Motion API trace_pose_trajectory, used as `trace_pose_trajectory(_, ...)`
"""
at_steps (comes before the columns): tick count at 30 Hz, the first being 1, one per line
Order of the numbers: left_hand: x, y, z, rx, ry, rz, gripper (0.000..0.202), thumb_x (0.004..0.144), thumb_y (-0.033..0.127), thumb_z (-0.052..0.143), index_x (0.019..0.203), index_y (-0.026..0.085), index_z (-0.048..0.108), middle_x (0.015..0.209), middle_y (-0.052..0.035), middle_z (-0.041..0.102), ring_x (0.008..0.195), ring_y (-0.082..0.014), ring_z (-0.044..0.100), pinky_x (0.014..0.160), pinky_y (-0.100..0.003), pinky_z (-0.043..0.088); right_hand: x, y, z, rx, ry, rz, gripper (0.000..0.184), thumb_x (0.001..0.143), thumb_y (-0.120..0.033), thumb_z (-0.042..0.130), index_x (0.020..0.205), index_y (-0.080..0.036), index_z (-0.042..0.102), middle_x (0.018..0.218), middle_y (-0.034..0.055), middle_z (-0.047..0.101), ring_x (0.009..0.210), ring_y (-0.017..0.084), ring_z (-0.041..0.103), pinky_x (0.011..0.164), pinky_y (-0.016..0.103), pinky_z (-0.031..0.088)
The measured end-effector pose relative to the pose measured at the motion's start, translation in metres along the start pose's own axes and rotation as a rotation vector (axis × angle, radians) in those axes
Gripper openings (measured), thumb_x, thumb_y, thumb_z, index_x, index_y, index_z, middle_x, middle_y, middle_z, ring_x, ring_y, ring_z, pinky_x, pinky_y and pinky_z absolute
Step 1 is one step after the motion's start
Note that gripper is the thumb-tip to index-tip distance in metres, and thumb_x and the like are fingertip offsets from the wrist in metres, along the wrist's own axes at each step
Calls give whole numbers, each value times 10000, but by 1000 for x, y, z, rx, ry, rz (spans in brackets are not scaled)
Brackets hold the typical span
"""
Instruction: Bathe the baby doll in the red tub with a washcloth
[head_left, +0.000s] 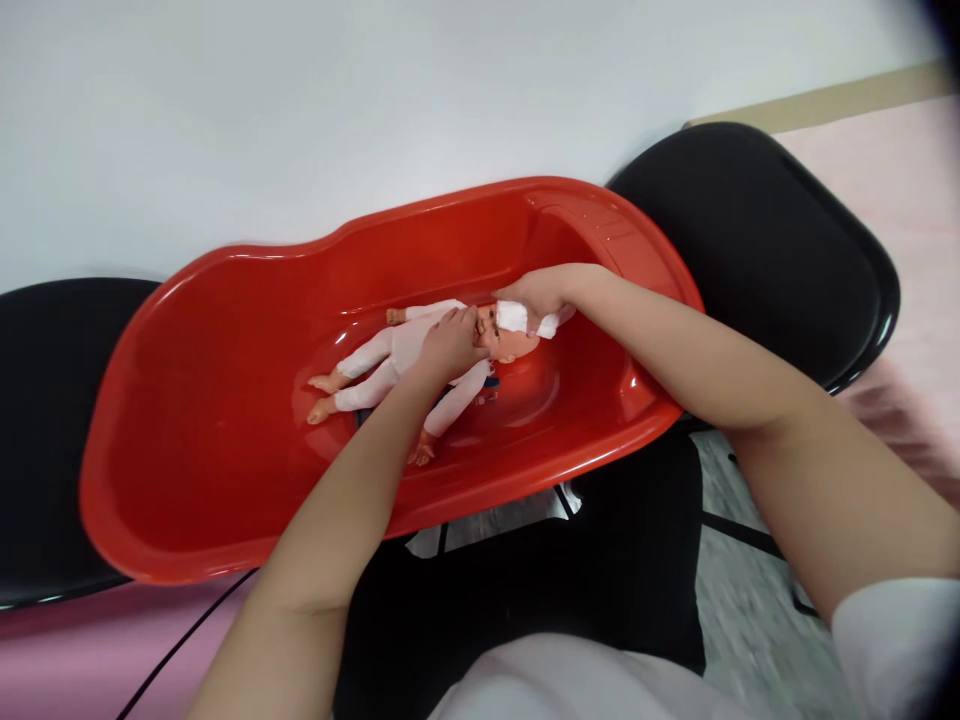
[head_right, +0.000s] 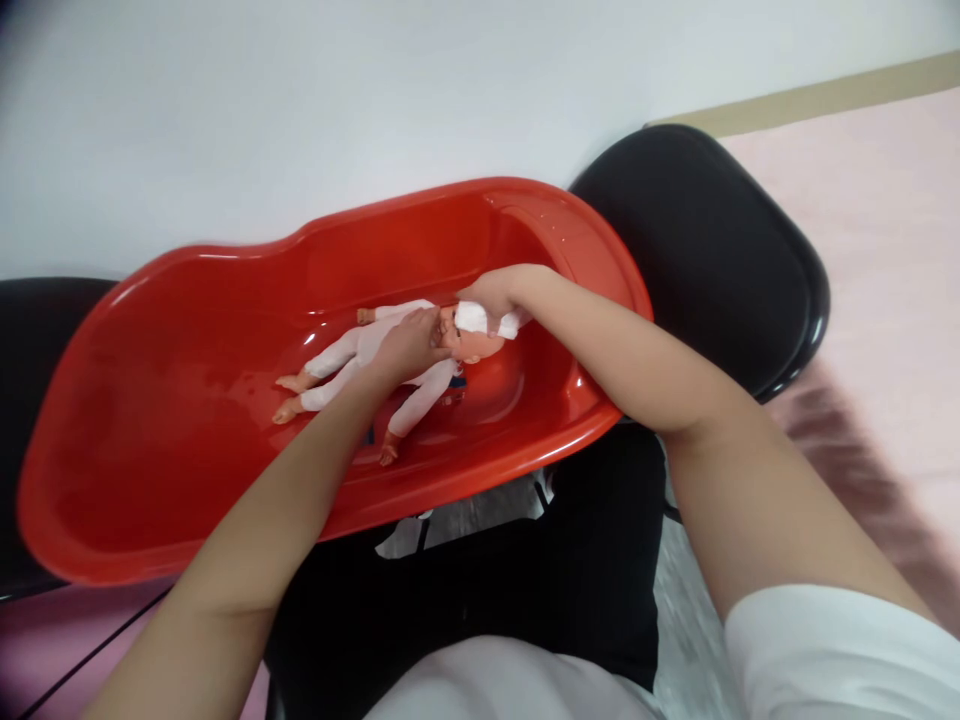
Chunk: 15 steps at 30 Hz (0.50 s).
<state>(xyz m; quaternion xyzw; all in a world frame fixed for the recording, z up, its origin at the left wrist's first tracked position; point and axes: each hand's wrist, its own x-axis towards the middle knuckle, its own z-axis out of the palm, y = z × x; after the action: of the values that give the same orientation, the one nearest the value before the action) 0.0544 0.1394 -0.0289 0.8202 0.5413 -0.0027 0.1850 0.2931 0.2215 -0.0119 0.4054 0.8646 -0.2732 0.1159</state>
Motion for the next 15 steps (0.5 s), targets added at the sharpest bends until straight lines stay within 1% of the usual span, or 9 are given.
trace_pose_trajectory(3,3,-3,2,-6,-4,-8,427,940,255,816,1306,209,601,1400,-176,691,1430,-368,569,1117,-451,463,4,5,2,-69,26,108,925,650,-487,1053,1448,-190,694,1195,110,798,1075,324,755,883,367,582)
trace_pose_trajectory(5,5,-6,4,-18,-3,-12,416,945,268,816,1299,218,602,1408,-170,689,1435,-366,566,1122,-450,463,9,8,3,-98,66,183,915,636,-524,1063,1407,-170,718,1177,135,791,1121,358,753,900,384,592)
trace_pose_trajectory(7,6,-9,6,-32,-1,-14,405,952,291,814,1290,220,603,1413,-169,689,1424,-365,575,1112,-447,473,14,10,4,-133,99,239,814,634,-533,1066,1291,-151,776,1115,150,789,1154,393,749,931,414,597)
trace_pose_trajectory(9,6,-10,6,-42,-3,-23,406,957,313,815,1291,219,604,1419,-169,688,1407,-368,589,1100,-450,483,17,12,5,-156,96,251,662,651,-567,1053,1119,-156,826,986,131,784,1135,400,758,950,441,597)
trace_pose_trajectory(11,5,-10,5,-42,-6,-36,413,960,320,814,1301,217,604,1428,-171,688,1399,-370,596,1098,-457,486,17,12,5,-130,23,228,550,710,-628,1005,972,-174,840,851,91,764,1062,365,780,948,443,599)
trace_pose_trajectory(12,4,-9,4,-37,-8,-38,415,963,317,809,1309,215,603,1431,-171,689,1401,-370,596,1099,-457,487,15,11,5,-91,-49,217,533,762,-666,959,928,-173,839,812,78,755,1024,342,787,944,436,601)
trace_pose_trajectory(13,3,-8,3,-32,-12,-40,418,966,310,804,1318,213,601,1434,-171,690,1406,-367,594,1101,-455,488,13,9,4,-40,-141,216,548,821,-701,899,899,-163,836,799,76,755,994,322,792,941,430,605)
trace_pose_trajectory(15,1,-5,0,-23,-21,-37,427,969,291,799,1337,210,596,1442,-171,691,1420,-359,588,1105,-446,489,7,5,3,76,-340,234,625,941,-737,757,866,-120,823,836,100,773,973,301,797,949,424,607)
